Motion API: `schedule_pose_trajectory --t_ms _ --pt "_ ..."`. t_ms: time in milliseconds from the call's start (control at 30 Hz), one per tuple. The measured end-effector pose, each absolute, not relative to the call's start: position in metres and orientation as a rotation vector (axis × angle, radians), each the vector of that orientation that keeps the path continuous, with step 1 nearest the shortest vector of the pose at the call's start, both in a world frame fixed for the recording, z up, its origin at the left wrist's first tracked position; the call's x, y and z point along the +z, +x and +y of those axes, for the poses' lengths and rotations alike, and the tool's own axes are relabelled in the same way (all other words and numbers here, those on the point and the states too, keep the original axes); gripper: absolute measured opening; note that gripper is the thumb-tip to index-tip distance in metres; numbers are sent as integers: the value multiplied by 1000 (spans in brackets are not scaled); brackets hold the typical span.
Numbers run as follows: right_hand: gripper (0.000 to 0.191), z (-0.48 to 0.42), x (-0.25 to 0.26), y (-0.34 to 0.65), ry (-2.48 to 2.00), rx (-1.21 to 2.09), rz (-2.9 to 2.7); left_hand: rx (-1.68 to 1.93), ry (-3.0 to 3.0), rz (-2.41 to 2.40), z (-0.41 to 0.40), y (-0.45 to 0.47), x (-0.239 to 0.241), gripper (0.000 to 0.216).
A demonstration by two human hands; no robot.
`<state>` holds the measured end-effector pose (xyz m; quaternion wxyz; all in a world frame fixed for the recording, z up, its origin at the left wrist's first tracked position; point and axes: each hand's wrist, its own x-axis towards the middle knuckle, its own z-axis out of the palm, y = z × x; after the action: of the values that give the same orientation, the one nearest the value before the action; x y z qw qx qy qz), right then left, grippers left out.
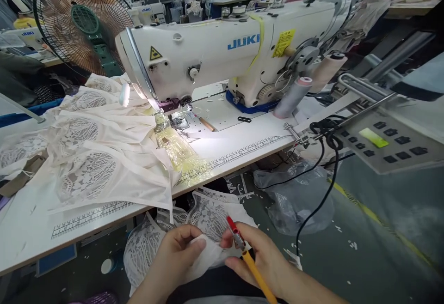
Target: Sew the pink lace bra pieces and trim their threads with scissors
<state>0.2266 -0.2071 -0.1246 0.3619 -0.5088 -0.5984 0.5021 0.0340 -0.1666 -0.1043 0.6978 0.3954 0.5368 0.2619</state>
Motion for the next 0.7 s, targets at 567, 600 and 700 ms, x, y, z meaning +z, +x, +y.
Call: schedule_pose_trajectory --t_ms 567,600,700 --pt "17 -204 -101 230 -1069 1416 -1220 399 2517 1540 -186 -34 -154 55" --pt "17 -207 -97 232 -1037 1424 -1254 364 2504 1676 -186 -49 -152 52" --pt "24 -215 -94 229 -976 1478 -1327 368 2291 2098 -189 -104 -127 47"
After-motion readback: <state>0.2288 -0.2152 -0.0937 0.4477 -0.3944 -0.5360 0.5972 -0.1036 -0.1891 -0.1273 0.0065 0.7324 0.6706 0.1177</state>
